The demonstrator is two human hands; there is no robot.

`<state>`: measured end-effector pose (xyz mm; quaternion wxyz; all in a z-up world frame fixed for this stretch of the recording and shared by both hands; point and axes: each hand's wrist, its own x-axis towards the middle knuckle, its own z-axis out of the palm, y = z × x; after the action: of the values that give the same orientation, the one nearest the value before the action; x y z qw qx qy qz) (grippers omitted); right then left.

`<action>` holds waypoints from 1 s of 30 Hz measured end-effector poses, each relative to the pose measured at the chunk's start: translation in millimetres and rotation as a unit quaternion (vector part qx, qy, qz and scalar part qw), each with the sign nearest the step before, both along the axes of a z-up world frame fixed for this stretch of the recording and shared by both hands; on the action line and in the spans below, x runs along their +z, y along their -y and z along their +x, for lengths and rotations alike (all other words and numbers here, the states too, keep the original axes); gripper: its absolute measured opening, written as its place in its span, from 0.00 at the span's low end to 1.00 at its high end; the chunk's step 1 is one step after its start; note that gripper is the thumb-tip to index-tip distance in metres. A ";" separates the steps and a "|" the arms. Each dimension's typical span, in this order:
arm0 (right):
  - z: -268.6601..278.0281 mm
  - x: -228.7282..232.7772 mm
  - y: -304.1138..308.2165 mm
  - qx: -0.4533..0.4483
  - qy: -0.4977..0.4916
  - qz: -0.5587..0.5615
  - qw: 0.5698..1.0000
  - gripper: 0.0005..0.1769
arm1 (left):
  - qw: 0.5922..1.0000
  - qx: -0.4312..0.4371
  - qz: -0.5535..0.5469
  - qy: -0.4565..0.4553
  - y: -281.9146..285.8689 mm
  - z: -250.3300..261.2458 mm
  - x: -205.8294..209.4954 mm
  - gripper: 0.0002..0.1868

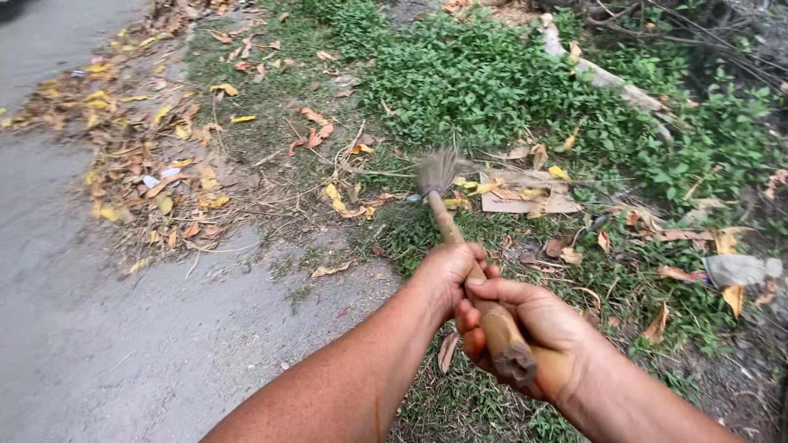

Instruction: The person sweeps dry leaves, dirt, and debris along the ground using a handheld broom.

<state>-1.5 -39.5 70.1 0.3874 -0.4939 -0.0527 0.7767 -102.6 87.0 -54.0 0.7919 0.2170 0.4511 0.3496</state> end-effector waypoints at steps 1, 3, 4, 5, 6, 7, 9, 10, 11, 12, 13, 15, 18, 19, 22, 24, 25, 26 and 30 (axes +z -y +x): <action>7.0 -7.2 -4.9 0.055 -0.105 0.016 0.993 0.04 | 0.998 0.000 -0.027 -0.049 1.9 5.2 -5.1 0.10; 25.5 -17.5 -9.9 0.108 -0.206 0.035 0.972 0.05 | 0.994 -0.004 -0.050 -0.096 6.8 16.2 -19.6 0.12; 36.1 -19.4 -10.1 0.097 -0.147 0.004 0.984 0.04 | 0.996 0.009 -0.059 -0.059 12.4 23.5 -28.2 0.09; 45.4 -19.0 -9.4 0.087 -0.089 -0.029 0.992 0.04 | 0.997 0.022 -0.068 -0.022 14.4 32.7 -34.3 0.06; 53.9 -16.4 -4.4 0.079 -0.089 -0.025 0.993 0.04 | 0.998 0.014 -0.064 -0.023 13.3 45.9 -36.8 0.06; 62.6 -12.5 3.2 0.041 -0.060 -0.034 0.997 0.03 | 0.995 0.008 -0.101 -0.012 12.6 61.8 -38.1 0.05; 79.6 -2.8 11.0 -0.005 -0.030 -0.040 0.999 0.03 | 0.991 -0.006 -0.135 -0.002 6.3 94.4 -35.8 0.05; 87.9 4.8 13.2 -0.034 -0.022 -0.009 0.999 0.04 | 0.993 -0.066 -0.100 0.014 -0.9 108.8 -27.7 0.07; 94.5 11.9 17.5 -0.062 -0.014 0.023 0.998 0.05 | 0.989 -0.126 -0.065 0.031 -4.9 121.8 -17.4 0.09; 97.0 18.4 21.1 -0.066 -0.013 0.029 0.997 0.05 | 0.989 -0.131 -0.059 0.031 -6.5 132.1 -4.4 0.09; 97.0 24.2 24.4 -0.079 -0.004 0.059 0.995 0.05 | 0.986 -0.166 -0.012 0.012 -5.3 141.6 10.7 0.11; 90.6 31.9 37.7 -0.090 0.002 0.087 0.992 0.05 | 0.980 -0.199 0.032 -0.009 8.5 149.6 38.5 0.12; 99.4 43.2 71.0 -0.127 0.014 0.110 0.986 0.07 | 0.972 -0.228 0.058 0.027 41.0 170.5 75.2 0.07; 104.4 47.6 82.6 -0.115 -0.002 0.111 0.987 0.08 | 0.971 -0.224 0.081 0.014 52.5 174.3 85.4 0.10; 116.0 61.1 108.6 -0.084 -0.026 0.107 0.990 0.07 | 0.981 -0.158 0.108 -0.016 87.2 170.1 111.5 0.09; 126.4 66.5 119.7 -0.059 -0.035 0.098 0.993 0.05 | 0.990 -0.089 0.108 -0.031 110.4 162.0 120.5 0.07; 130.7 68.7 124.0 0.001 -0.039 0.106 0.994 0.07 | 0.994 -0.041 0.095 -0.024 122.0 156.1 123.1 0.08; 134.6 71.1 127.1 0.063 -0.046 0.111 0.991 0.08 | 0.996 0.010 0.081 -0.020 133.0 148.8 125.4 0.09; 142.8 64.1 140.4 0.122 -0.033 0.088 0.988 0.07 | 0.996 0.077 0.025 -0.028 180.9 116.3 115.2 0.11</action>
<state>141.3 -179.9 134.2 0.3329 -0.4222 -0.1683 0.8262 13.7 -93.9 61.2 0.7437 0.2113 0.4798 0.4148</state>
